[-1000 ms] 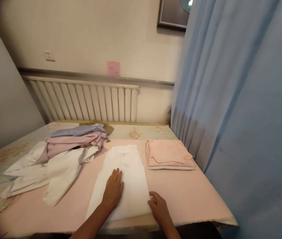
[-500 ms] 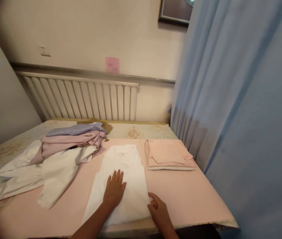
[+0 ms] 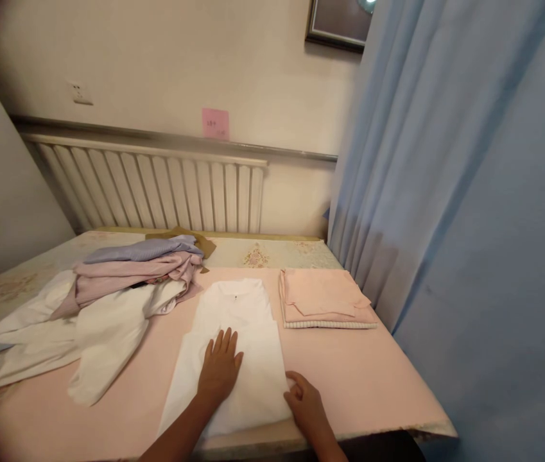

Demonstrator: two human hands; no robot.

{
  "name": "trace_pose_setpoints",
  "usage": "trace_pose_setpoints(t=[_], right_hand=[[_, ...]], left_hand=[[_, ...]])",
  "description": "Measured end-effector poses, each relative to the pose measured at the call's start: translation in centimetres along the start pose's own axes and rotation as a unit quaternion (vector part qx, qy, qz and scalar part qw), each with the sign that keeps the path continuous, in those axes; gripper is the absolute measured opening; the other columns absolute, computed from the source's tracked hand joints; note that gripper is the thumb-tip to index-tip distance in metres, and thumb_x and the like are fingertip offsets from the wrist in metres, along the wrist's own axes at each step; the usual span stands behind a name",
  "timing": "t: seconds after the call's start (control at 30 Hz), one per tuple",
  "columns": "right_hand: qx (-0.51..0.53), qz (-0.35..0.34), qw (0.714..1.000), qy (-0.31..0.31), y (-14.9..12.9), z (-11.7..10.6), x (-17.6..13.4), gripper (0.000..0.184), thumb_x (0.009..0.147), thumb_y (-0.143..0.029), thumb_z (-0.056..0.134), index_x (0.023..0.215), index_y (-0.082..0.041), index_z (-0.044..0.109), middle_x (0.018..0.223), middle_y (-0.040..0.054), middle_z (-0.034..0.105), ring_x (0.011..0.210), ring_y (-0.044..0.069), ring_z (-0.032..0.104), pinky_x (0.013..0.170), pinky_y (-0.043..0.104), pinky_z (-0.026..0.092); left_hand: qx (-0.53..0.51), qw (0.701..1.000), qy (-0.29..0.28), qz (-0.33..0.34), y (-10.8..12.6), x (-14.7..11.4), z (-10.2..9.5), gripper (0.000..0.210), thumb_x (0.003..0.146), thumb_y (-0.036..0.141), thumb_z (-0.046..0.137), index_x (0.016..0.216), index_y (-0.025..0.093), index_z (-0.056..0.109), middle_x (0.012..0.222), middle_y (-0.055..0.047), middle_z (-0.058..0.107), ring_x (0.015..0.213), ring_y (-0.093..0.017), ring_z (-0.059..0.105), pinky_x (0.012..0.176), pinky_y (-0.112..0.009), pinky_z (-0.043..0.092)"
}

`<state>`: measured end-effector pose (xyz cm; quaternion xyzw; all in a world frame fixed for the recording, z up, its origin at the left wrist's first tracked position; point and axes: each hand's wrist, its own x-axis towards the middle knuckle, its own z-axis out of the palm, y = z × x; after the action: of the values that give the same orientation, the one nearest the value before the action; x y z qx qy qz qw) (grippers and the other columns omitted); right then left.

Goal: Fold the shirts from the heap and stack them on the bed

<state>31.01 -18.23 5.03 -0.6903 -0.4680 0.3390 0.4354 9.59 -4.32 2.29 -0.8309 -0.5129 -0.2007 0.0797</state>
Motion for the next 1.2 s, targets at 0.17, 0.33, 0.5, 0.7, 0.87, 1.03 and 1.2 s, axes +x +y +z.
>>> trace_pose_setpoints(t=[0.17,0.33,0.5,0.7,0.87,1.03,1.2], right_hand=[[0.0,0.008,1.0,0.006,-0.4,0.0,-0.2,0.045,0.066,-0.032,0.052,0.104,-0.013,0.066,0.055,-0.0062,0.042,0.055,0.013,0.043,0.057,0.024,0.037],[-0.007,-0.007,1.0,0.014,-0.5,0.0,-0.3,0.042,0.066,-0.031,0.052,0.101,-0.014,0.066,0.053,-0.0065,0.041,0.054,0.013,0.043,0.056,0.025,0.037],[-0.003,-0.013,1.0,0.005,-0.2,0.0,-0.3,0.04,0.067,-0.03,0.051,0.1,-0.015,0.066,0.053,-0.007,0.04,0.053,0.012,0.041,0.055,0.024,0.036],[-0.012,-0.025,0.999,0.023,0.1,0.3,-0.3,0.038,0.068,-0.029,0.051,0.1,-0.013,0.066,0.053,-0.007,0.04,0.054,0.013,0.042,0.057,0.025,0.036],[-0.016,-0.027,0.999,0.029,0.2,0.3,-0.6,0.038,0.068,-0.03,0.051,0.1,-0.015,0.066,0.054,-0.0066,0.042,0.055,0.013,0.044,0.057,0.025,0.037],[-0.062,-0.021,0.997,0.035,0.3,-0.1,-0.7,0.036,0.068,-0.025,0.05,0.098,-0.015,0.067,0.054,-0.0047,0.052,0.056,0.015,0.051,0.058,0.025,0.041],[-0.203,-0.086,0.964,0.149,-0.5,-0.2,-0.6,0.035,0.081,-0.024,0.042,0.106,-0.015,0.065,0.092,0.0081,0.069,0.084,0.022,0.064,0.077,0.033,0.049]], left_hand=[[-0.013,1.0,0.002,0.0,-0.2,0.0,0.5,0.05,0.092,0.033,0.035,0.139,0.015,0.042,0.146,-0.012,0.04,0.138,-0.03,0.028,0.111,-0.053,0.023],[-0.012,1.0,-0.014,-0.015,-0.3,0.1,0.5,0.049,0.092,0.032,0.036,0.138,0.018,0.044,0.146,-0.01,0.041,0.137,-0.029,0.03,0.11,-0.051,0.026],[0.0,0.999,-0.017,-0.032,0.2,-1.0,-0.6,0.049,0.091,0.03,0.037,0.138,0.019,0.043,0.148,-0.008,0.038,0.137,-0.028,0.031,0.109,-0.049,0.028],[0.013,1.0,-0.015,-0.015,1.3,-3.7,-1.4,0.05,0.089,0.027,0.039,0.138,0.019,0.043,0.15,-0.008,0.035,0.139,-0.029,0.027,0.109,-0.051,0.027],[0.02,1.0,-0.014,0.017,1.0,-5.3,-1.3,0.052,0.089,0.027,0.04,0.14,0.02,0.041,0.151,-0.007,0.031,0.14,-0.03,0.024,0.109,-0.053,0.026],[0.026,0.999,-0.006,0.037,0.7,-5.5,-1.4,0.052,0.089,0.028,0.039,0.141,0.02,0.039,0.151,-0.009,0.031,0.139,-0.03,0.024,0.109,-0.053,0.027],[0.033,0.999,-0.004,0.037,0.8,-5.6,-1.4,0.053,0.089,0.028,0.04,0.141,0.019,0.038,0.151,-0.009,0.031,0.14,-0.03,0.024,0.109,-0.053,0.027]])
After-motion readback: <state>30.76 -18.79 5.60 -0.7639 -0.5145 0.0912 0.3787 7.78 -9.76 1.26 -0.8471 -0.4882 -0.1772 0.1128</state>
